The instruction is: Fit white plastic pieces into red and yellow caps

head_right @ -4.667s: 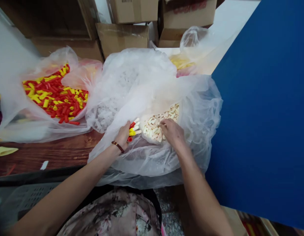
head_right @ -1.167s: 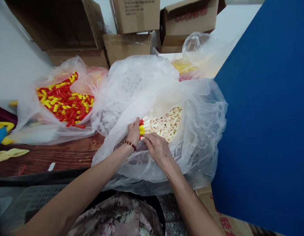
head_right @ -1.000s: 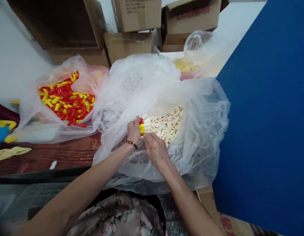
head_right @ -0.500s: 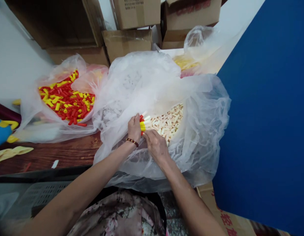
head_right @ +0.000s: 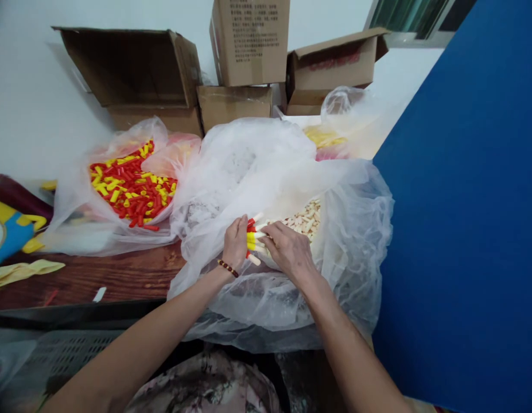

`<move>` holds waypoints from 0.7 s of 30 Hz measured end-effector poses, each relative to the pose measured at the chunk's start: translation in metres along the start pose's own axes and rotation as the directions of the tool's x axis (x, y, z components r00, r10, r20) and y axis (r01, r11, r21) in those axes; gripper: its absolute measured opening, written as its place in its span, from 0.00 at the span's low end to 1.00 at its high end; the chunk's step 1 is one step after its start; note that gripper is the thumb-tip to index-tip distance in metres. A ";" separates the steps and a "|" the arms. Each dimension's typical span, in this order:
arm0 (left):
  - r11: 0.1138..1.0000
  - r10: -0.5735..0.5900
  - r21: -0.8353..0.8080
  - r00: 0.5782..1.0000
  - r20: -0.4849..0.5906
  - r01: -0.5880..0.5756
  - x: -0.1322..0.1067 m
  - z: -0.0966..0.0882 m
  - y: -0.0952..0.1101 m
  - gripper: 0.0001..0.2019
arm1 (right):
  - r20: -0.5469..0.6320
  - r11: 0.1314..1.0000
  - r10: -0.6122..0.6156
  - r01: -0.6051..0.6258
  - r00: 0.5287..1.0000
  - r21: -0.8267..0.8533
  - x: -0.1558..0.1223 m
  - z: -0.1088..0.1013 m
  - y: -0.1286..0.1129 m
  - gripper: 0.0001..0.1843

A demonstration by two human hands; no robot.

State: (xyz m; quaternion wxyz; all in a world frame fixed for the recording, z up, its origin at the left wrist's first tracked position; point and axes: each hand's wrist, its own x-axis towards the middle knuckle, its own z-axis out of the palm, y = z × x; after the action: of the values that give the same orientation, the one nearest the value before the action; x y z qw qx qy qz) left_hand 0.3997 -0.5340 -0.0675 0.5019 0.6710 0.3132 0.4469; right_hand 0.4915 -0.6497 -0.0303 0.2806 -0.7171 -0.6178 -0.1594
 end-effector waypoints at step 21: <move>0.993 -0.084 -0.088 0.996 0.005 0.084 -0.003 -0.006 -0.011 0.18 | -0.033 0.962 -0.217 0.220 0.976 0.162 0.008 0.026 0.005 0.11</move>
State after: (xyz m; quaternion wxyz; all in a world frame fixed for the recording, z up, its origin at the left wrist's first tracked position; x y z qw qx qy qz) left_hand 0.3936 -0.5310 -0.0779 0.5497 0.6347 0.3208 0.4383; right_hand 0.4946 -0.6283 -0.0478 0.3244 -0.6176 -0.7020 -0.1431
